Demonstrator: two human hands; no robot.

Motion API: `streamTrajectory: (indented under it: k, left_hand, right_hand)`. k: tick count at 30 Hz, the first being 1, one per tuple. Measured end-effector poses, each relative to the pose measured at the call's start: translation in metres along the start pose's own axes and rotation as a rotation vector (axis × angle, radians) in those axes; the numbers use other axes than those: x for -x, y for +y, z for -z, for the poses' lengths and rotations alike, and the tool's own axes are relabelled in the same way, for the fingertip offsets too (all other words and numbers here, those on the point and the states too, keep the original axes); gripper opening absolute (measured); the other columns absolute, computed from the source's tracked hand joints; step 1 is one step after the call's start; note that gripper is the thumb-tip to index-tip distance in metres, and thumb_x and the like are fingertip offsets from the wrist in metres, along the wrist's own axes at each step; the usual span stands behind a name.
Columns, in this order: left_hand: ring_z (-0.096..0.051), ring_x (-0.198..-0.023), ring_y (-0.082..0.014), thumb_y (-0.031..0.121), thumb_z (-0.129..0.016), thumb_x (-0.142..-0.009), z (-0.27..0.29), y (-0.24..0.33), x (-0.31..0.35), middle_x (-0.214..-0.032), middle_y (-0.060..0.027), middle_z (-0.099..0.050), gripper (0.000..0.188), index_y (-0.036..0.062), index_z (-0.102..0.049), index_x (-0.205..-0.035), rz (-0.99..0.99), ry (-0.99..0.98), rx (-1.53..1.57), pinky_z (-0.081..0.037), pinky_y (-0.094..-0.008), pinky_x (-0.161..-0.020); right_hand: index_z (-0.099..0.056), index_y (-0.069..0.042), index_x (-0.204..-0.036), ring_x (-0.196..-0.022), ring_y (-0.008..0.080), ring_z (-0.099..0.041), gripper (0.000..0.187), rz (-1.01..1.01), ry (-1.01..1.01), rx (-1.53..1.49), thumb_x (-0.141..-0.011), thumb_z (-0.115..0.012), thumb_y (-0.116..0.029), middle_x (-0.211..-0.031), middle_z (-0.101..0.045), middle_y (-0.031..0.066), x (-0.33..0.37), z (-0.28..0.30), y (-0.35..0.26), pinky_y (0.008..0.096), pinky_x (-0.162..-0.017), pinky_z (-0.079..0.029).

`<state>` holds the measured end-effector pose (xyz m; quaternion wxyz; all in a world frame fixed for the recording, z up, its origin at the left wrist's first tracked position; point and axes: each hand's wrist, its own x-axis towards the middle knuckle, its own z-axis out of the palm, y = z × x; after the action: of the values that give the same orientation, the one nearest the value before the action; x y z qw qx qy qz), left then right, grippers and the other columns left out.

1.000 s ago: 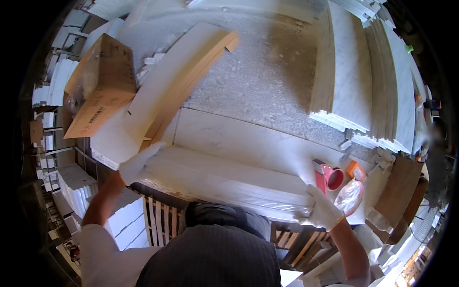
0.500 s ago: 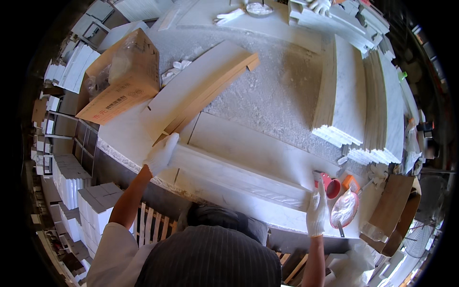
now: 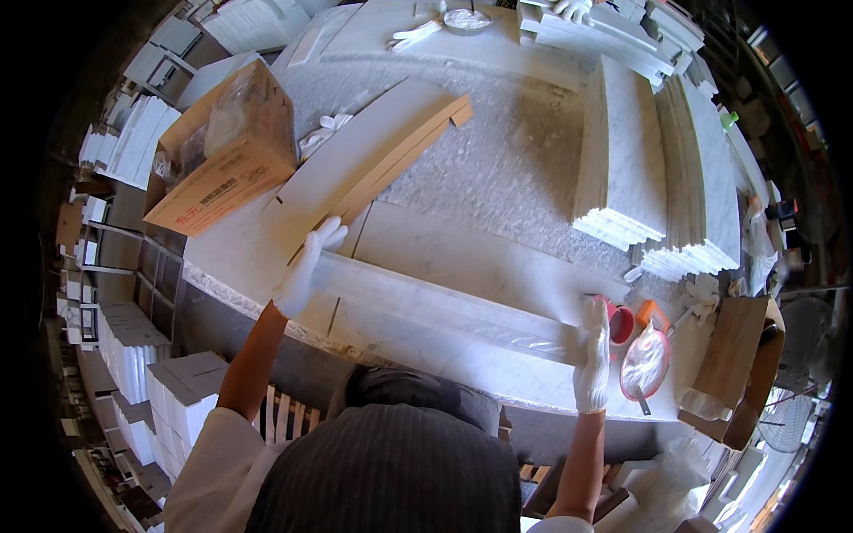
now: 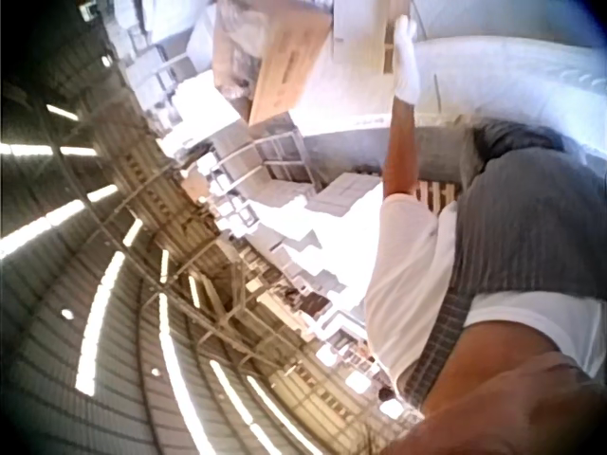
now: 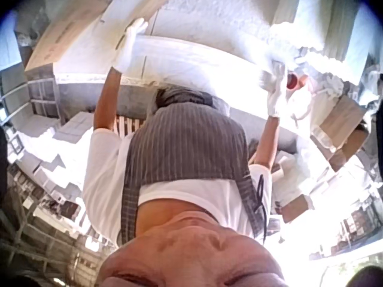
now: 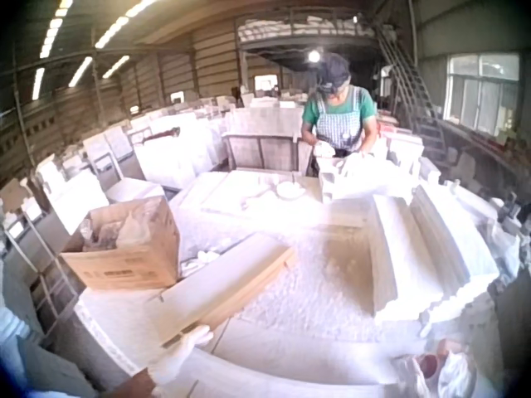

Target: The person places a white rectangular panel on a workbench, smooths a plastic sheet over it, and wraps the panel with the plastic. The person then stacks the wrapped panel with other finished panels. A coworker is visible in the background handling similar panels.

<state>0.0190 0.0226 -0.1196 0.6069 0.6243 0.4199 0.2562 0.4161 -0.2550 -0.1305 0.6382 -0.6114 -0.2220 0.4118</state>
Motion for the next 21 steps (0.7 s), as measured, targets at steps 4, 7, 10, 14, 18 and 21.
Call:
streamTrajectory:
  k: [4,7,10,14,18,21]
  left_hand:
    - [-0.031,-0.144,-0.0238,0.043,-0.028,-0.106,0.002,-0.002,0.001,-0.156,-0.0168,-0.029,0.064,-0.0016,-0.020,-0.152,-0.016,-0.027,0.025,-0.020,-0.0353,-0.118]
    - [-0.034,-0.141,-0.0237,0.041,-0.029,-0.107,-0.002,-0.002,0.002,-0.153,-0.0165,-0.035,0.062,-0.0027,-0.025,-0.150,0.006,0.018,-0.038,-0.023,-0.0347,-0.117]
    - [-0.040,-0.138,-0.0239,0.038,-0.033,-0.106,0.003,0.001,0.001,-0.148,-0.0159,-0.041,0.058,-0.0040,-0.033,-0.146,0.000,-0.044,-0.060,-0.027,-0.0344,-0.115]
    - [-0.045,-0.134,-0.0234,0.038,-0.045,-0.103,0.027,0.002,-0.016,-0.143,-0.0161,-0.047,0.056,-0.0017,-0.041,-0.141,0.130,-0.072,-0.090,-0.033,-0.0354,-0.112]
    - [-0.048,-0.131,-0.0248,0.040,-0.058,-0.095,0.028,0.012,-0.053,-0.138,-0.0170,-0.052,0.058,0.0032,-0.046,-0.139,0.092,0.172,-0.482,-0.037,-0.0366,-0.108]
    - [-0.049,-0.129,-0.0312,0.038,-0.063,-0.091,0.030,-0.001,-0.091,-0.139,-0.0167,-0.052,0.060,0.0057,-0.047,-0.139,0.089,0.224,-0.726,-0.040,-0.0377,-0.105]
  right_hand:
    - [-0.031,-0.007,-0.152,-0.142,0.0185,-0.032,0.058,0.020,-0.015,-0.003,-0.105,-0.042,-0.039,-0.154,-0.035,0.0082,0.000,0.005,0.009,0.0320,-0.115,-0.024]
    - [-0.032,-0.005,-0.151,-0.141,0.0196,-0.033,0.056,0.037,0.037,0.060,-0.105,-0.039,-0.038,-0.153,-0.037,0.0092,-0.002,0.011,0.020,0.0328,-0.115,-0.023]
    - [-0.032,-0.005,-0.151,-0.140,0.0206,-0.034,0.057,0.050,0.060,0.085,-0.105,-0.039,-0.039,-0.152,-0.038,0.0098,-0.002,0.011,0.019,0.0336,-0.115,-0.023]
    - [-0.032,-0.005,-0.151,-0.139,0.0218,-0.036,0.058,0.056,0.043,0.131,-0.105,-0.039,-0.040,-0.151,-0.039,0.0105,-0.004,0.006,0.010,0.0348,-0.115,-0.024]
    - [-0.032,-0.004,-0.150,-0.138,0.0231,-0.038,0.059,0.045,0.013,0.229,-0.104,-0.039,-0.041,-0.150,-0.040,0.0112,-0.004,0.003,0.000,0.0359,-0.115,-0.024]
    - [-0.032,-0.004,-0.150,-0.138,0.0241,-0.039,0.060,0.049,-0.008,0.324,-0.104,-0.039,-0.042,-0.150,-0.041,0.0117,-0.004,0.005,-0.007,0.0367,-0.115,-0.024]
